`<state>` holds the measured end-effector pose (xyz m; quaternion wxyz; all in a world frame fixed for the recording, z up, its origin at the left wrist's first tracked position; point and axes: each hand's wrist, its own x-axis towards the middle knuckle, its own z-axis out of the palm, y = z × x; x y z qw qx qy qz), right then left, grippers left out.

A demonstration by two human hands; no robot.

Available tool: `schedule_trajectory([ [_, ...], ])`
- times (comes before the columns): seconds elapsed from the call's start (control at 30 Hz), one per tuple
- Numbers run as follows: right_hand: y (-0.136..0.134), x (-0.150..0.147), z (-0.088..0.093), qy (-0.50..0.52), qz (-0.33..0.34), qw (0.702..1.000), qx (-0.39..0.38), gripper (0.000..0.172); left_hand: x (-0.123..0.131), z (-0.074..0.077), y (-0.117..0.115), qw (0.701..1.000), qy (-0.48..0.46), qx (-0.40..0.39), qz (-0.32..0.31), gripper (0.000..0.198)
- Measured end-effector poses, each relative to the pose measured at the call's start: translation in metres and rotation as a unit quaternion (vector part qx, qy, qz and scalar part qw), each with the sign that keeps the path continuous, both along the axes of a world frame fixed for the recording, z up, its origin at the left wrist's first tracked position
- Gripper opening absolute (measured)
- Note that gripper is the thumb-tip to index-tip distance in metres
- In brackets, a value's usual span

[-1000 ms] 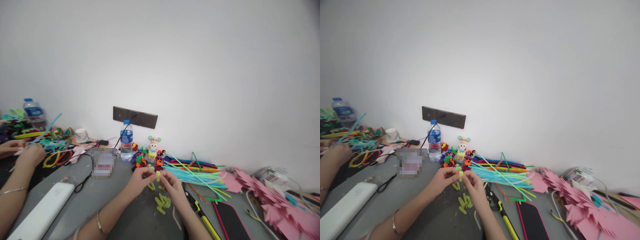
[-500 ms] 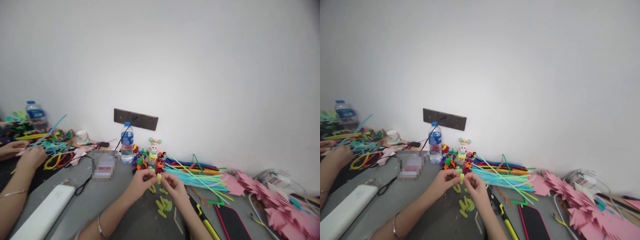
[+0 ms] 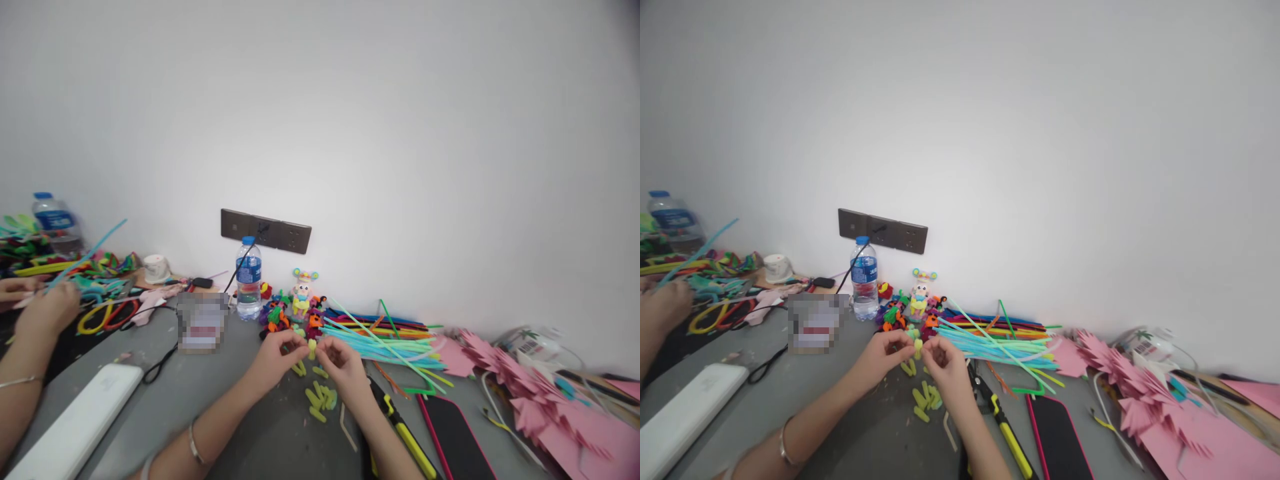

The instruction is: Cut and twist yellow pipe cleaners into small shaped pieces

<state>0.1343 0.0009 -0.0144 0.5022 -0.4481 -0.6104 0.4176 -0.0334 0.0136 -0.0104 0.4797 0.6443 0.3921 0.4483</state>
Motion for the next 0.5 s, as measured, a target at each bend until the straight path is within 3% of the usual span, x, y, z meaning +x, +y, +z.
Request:
schedule_trajectory([
  [0.5,-0.0013,-0.0025,-0.0013,0.007,-0.010,1.000,-0.012,0.025,0.0020,0.0084,-0.0039,1.000,0.025,0.015,0.010,0.023],
])
